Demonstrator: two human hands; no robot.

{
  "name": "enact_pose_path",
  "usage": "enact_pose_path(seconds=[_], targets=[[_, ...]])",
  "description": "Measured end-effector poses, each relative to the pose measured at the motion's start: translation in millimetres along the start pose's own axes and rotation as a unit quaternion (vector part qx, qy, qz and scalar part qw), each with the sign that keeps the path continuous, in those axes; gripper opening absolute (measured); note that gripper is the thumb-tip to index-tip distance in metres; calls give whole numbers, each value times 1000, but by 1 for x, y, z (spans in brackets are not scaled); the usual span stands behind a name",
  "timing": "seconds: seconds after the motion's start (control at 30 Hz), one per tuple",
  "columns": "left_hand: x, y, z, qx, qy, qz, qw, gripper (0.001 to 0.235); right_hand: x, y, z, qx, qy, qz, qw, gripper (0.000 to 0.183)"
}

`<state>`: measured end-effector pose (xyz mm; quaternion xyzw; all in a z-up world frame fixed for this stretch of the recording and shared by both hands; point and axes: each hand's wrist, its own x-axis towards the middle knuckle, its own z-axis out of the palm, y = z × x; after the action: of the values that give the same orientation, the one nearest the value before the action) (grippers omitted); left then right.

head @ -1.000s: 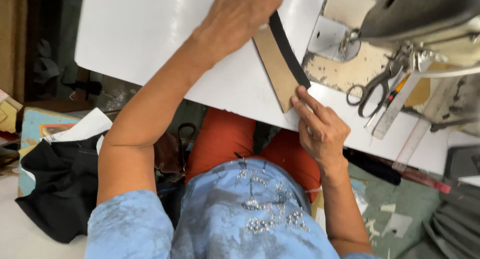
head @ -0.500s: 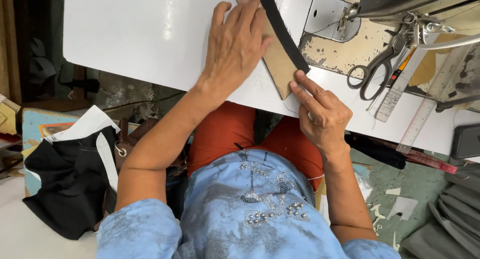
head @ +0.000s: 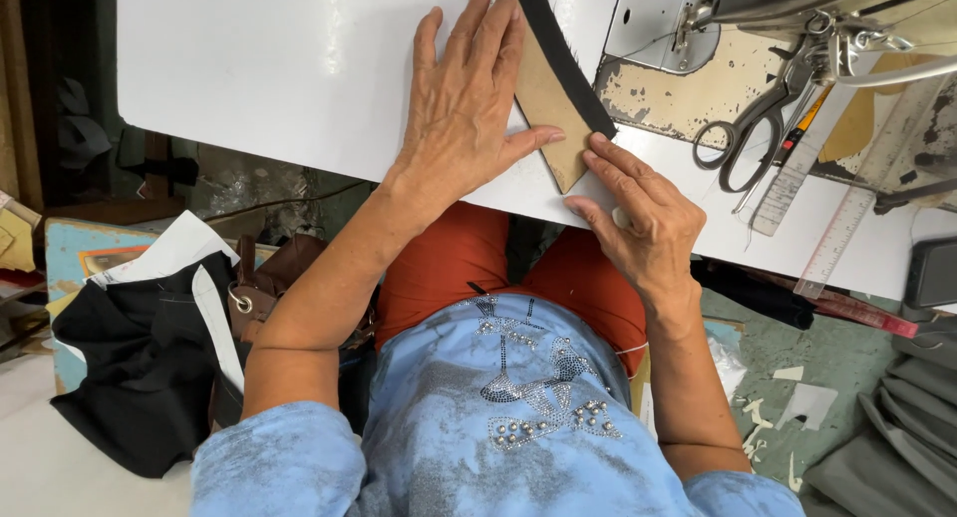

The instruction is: Marking and cutting black fabric strips using a cardboard template and tailor's scissors.

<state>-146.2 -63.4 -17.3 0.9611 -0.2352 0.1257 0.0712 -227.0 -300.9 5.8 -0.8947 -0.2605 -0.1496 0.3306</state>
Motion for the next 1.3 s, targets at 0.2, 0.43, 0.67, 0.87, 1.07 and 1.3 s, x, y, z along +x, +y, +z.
enact_pose_path(seconds=[0.2, 0.43, 0.67, 0.87, 1.07, 1.3], targets=[[0, 0, 1, -7, 7, -9, 1000, 112, -5, 2, 3, -52, -7, 7, 999, 47], [-1, -1, 3, -30, 11, -7, 999, 111, -6, 5, 5, -72, 0, 13, 997, 59], [0, -2, 2, -28, 19, -5, 999, 114, -5, 3, 9, -109, 15, 13, 994, 55], [-2, -3, 0, -26, 28, 0, 999, 111, -3, 2, 9, -100, 17, 14, 995, 53], [-2, -2, 2, -41, 29, -7, 999, 111, -5, 3, 10, -95, 11, 23, 995, 50], [-2, -1, 1, -31, 31, -6, 999, 111, -5, 3, 9, -97, 6, 29, 995, 49]])
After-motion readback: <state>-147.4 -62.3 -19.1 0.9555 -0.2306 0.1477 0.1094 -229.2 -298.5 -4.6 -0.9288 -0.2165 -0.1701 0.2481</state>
